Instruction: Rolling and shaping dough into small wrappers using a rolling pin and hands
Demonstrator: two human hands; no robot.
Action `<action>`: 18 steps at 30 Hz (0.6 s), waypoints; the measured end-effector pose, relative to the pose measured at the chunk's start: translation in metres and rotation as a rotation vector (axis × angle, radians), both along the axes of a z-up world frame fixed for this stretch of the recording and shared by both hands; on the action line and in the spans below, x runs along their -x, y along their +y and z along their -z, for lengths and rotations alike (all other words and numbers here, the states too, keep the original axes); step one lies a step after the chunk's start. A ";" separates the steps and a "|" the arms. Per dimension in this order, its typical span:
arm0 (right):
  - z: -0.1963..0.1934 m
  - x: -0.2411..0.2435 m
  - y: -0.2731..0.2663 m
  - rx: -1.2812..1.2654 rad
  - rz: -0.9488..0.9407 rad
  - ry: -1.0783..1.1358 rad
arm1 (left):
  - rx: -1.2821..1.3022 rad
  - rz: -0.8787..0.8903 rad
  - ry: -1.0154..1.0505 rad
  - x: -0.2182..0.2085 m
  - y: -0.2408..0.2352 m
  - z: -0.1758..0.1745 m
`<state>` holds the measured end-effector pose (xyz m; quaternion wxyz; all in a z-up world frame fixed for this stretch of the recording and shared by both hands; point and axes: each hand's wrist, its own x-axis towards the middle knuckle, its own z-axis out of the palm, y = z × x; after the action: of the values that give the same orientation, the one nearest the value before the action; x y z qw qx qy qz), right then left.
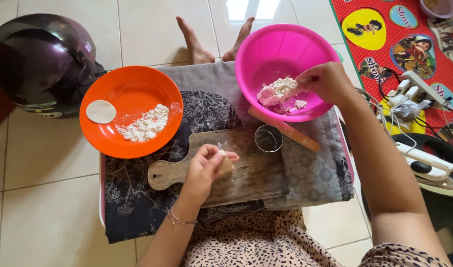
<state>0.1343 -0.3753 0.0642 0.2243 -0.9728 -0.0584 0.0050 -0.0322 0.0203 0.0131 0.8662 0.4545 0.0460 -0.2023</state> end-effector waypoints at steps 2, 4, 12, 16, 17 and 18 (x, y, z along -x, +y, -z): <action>-0.022 0.009 0.012 -0.191 0.013 0.033 | 0.018 -0.006 0.070 -0.005 0.001 0.006; -0.033 0.014 0.018 -0.384 0.028 0.066 | 0.037 -0.011 0.139 -0.007 0.001 0.012; 0.017 -0.009 -0.011 0.050 0.207 -0.112 | 0.028 -0.027 0.094 -0.005 0.005 -0.001; -0.022 0.002 0.013 -0.007 0.247 -0.138 | 0.036 -0.039 0.089 -0.005 0.003 -0.005; -0.051 0.013 0.036 -0.189 0.267 -0.079 | 0.033 -0.025 0.093 -0.004 0.002 -0.014; -0.079 0.026 0.057 -0.374 0.289 -0.020 | 0.028 -0.006 0.097 -0.003 0.001 -0.024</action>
<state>0.1079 -0.3183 0.1436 0.3982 -0.9126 0.0794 -0.0478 -0.0288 0.0218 0.0372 0.8698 0.4318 0.0867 -0.2222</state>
